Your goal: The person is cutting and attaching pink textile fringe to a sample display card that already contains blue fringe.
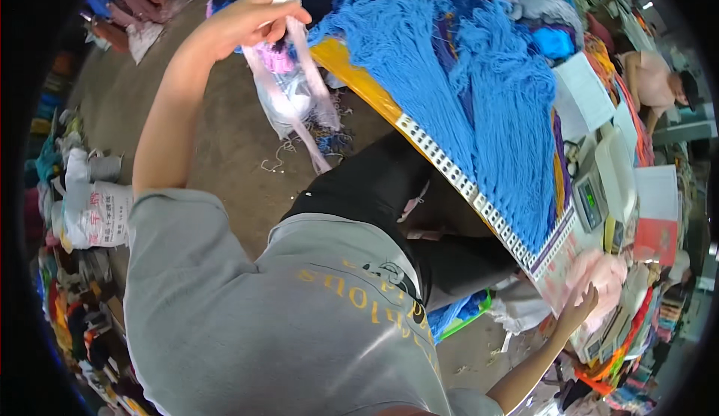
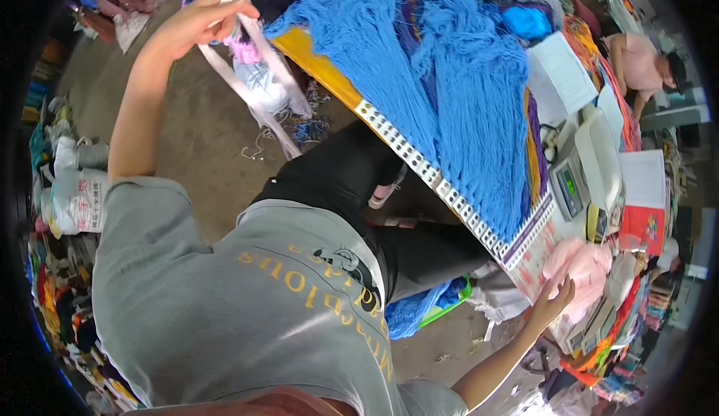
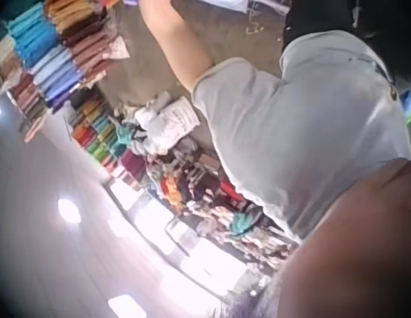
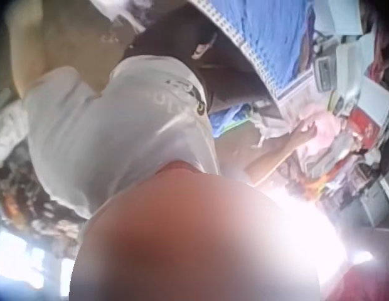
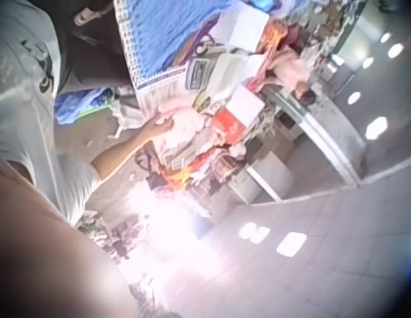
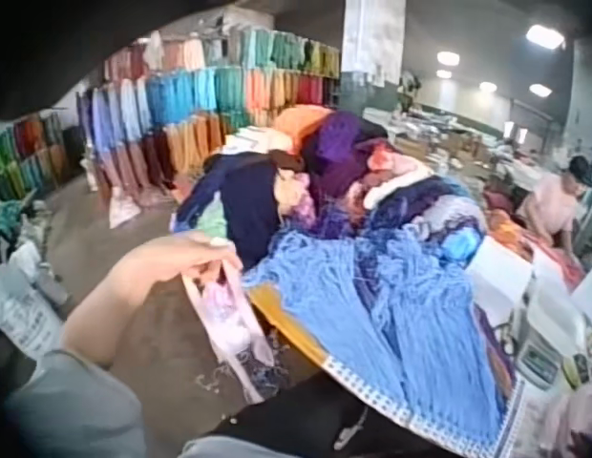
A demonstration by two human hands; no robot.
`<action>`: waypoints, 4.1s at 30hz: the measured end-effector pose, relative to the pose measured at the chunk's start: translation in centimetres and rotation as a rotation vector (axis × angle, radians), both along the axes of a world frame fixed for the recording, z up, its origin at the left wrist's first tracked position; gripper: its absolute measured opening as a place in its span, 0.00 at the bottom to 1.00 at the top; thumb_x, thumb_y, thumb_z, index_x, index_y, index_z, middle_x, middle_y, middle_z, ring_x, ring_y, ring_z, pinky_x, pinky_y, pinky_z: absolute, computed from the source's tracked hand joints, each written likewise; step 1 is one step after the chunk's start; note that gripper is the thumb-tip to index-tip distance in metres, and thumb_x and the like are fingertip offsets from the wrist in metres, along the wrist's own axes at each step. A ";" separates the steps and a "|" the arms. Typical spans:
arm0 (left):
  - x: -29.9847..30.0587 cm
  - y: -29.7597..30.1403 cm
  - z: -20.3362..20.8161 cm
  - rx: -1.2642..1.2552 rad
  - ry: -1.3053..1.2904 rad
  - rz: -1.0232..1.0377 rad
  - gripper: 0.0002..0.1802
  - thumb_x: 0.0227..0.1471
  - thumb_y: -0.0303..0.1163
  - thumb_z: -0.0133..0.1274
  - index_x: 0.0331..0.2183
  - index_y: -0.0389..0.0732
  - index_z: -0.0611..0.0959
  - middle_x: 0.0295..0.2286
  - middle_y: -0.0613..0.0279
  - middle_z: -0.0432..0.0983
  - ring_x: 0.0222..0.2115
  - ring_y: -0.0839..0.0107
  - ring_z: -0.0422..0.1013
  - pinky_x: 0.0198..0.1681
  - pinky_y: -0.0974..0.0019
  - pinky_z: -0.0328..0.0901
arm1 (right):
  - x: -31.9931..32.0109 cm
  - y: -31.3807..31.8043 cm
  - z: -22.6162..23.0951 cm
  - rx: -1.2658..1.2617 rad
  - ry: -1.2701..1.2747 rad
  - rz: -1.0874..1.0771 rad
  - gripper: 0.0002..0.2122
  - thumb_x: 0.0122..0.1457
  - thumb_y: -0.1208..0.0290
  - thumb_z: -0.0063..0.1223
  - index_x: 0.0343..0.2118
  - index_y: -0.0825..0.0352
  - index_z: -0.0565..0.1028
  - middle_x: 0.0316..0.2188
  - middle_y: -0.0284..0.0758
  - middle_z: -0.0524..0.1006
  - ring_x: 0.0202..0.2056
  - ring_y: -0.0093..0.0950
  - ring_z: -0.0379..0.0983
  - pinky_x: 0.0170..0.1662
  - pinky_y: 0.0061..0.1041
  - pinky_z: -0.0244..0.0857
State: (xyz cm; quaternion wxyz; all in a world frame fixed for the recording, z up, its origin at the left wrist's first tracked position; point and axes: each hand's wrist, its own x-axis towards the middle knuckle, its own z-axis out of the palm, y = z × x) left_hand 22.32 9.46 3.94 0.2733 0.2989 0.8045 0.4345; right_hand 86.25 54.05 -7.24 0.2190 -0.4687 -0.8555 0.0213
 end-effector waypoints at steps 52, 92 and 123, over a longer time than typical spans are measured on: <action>3.6 5.8 -13.2 0.684 -0.714 -0.053 0.27 0.56 0.45 0.42 0.49 0.31 0.69 0.25 0.66 0.70 0.21 0.80 0.62 0.24 0.77 0.62 | -22.1 -17.3 -0.1 -0.446 1.049 -0.062 0.07 0.56 0.71 0.44 0.29 0.65 0.74 0.14 0.25 0.65 0.16 0.14 0.58 0.19 0.11 0.50; 6.8 13.5 -19.2 0.088 -0.742 -0.088 0.10 0.48 0.30 0.50 0.31 0.33 0.79 0.23 0.57 0.78 0.08 0.83 0.59 0.09 0.79 0.48 | -44.0 -20.2 -8.7 -0.858 0.394 0.395 0.09 0.51 0.68 0.50 0.27 0.68 0.77 0.14 0.32 0.75 0.13 0.21 0.69 0.20 0.20 0.62; -9.1 5.7 -14.3 0.600 -0.904 0.191 0.09 0.45 0.27 0.48 0.28 0.30 0.76 0.21 0.63 0.69 0.13 0.83 0.59 0.14 0.80 0.55 | -43.1 -21.1 -8.3 -0.802 0.325 0.489 0.10 0.59 0.66 0.43 0.28 0.67 0.73 0.18 0.29 0.74 0.17 0.18 0.69 0.24 0.19 0.63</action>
